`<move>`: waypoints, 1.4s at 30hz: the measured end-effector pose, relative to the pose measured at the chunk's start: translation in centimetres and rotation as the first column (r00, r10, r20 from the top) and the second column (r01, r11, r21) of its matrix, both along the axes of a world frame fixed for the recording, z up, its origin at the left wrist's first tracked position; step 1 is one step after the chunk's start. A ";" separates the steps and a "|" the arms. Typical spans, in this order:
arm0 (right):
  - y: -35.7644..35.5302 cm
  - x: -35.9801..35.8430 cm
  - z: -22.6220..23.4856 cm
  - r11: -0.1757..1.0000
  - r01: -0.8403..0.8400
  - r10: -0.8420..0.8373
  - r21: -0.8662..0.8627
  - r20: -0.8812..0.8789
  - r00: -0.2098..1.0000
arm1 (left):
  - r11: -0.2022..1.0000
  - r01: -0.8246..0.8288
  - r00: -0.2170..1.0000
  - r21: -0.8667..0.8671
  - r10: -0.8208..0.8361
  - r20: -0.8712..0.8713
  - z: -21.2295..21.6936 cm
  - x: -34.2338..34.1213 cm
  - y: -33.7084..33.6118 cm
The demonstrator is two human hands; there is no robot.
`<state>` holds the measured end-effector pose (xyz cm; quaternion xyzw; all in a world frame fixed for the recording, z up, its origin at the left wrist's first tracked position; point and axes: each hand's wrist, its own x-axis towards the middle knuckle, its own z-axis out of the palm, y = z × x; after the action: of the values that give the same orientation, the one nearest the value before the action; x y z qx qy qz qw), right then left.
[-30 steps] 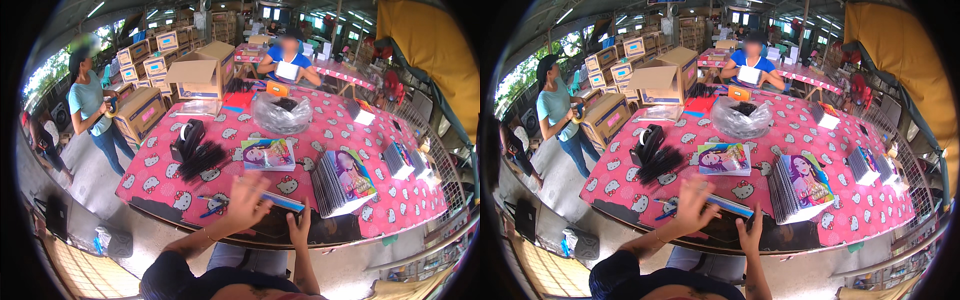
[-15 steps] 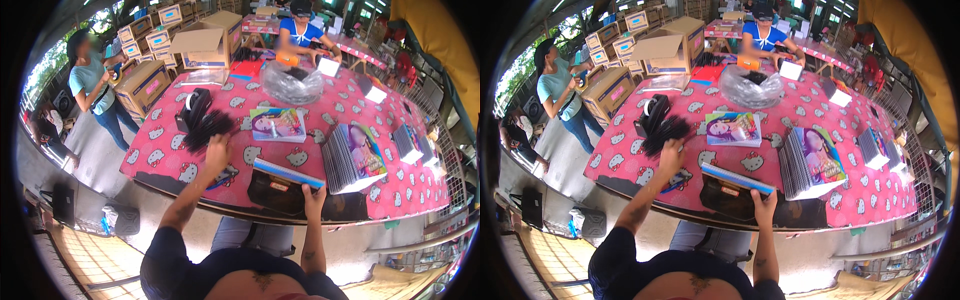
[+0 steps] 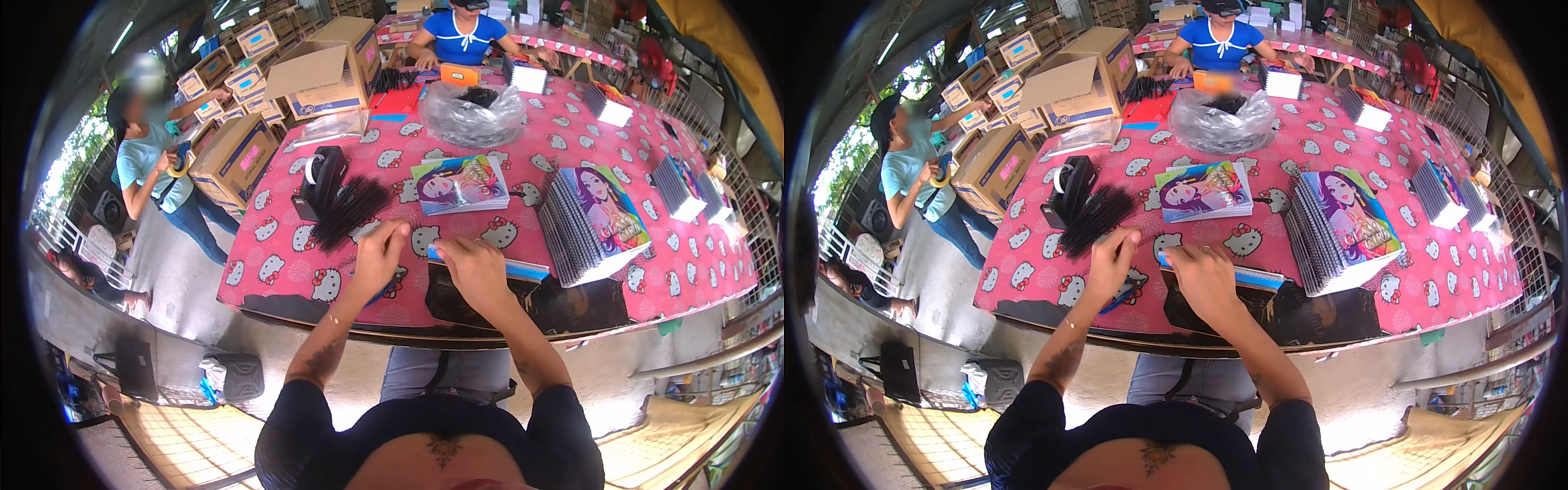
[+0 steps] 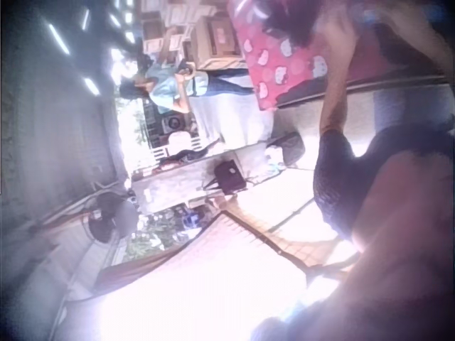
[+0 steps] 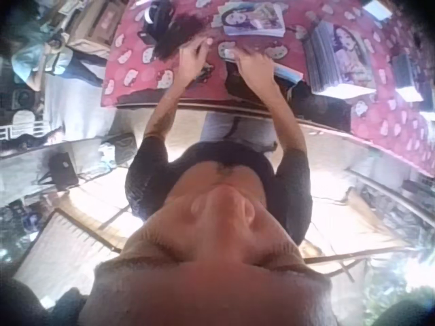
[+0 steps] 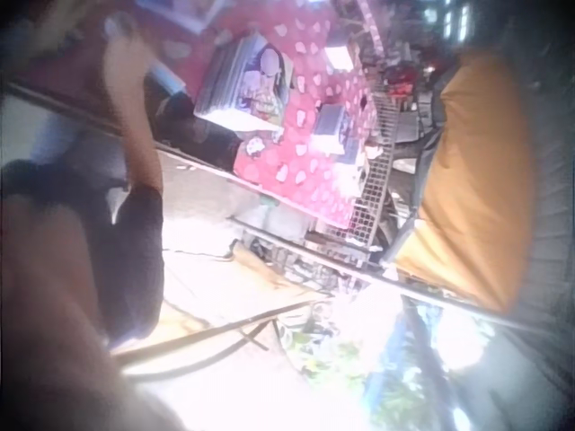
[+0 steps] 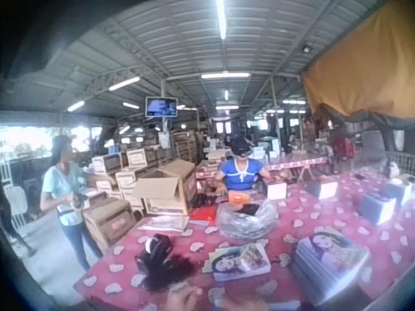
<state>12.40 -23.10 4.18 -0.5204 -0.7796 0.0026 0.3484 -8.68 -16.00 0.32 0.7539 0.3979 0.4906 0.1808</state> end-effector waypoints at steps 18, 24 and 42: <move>0.8 -0.2 -0.2 0.999 -0.033 0.034 0.021 -0.096 0.995 | 0.994 -0.058 0.998 0.096 0.055 0.036 0.3 2.5 -5.1; 0.2 0.3 0.5 0.996 -0.083 0.079 -0.027 -0.103 0.991 | 0.979 0.204 0.977 0.009 -0.203 -0.066 3.6 1.8 -3.4; -0.6 2.5 2.0 0.987 -0.025 0.026 -0.158 0.000 1.000 | 0.918 -0.003 0.779 0.397 0.251 -0.574 3.3 4.9 -3.3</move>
<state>14.87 -23.65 6.16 -0.5363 -0.7840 0.0683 0.3050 -3.82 -19.27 3.66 0.8630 0.3846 0.2963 -0.1396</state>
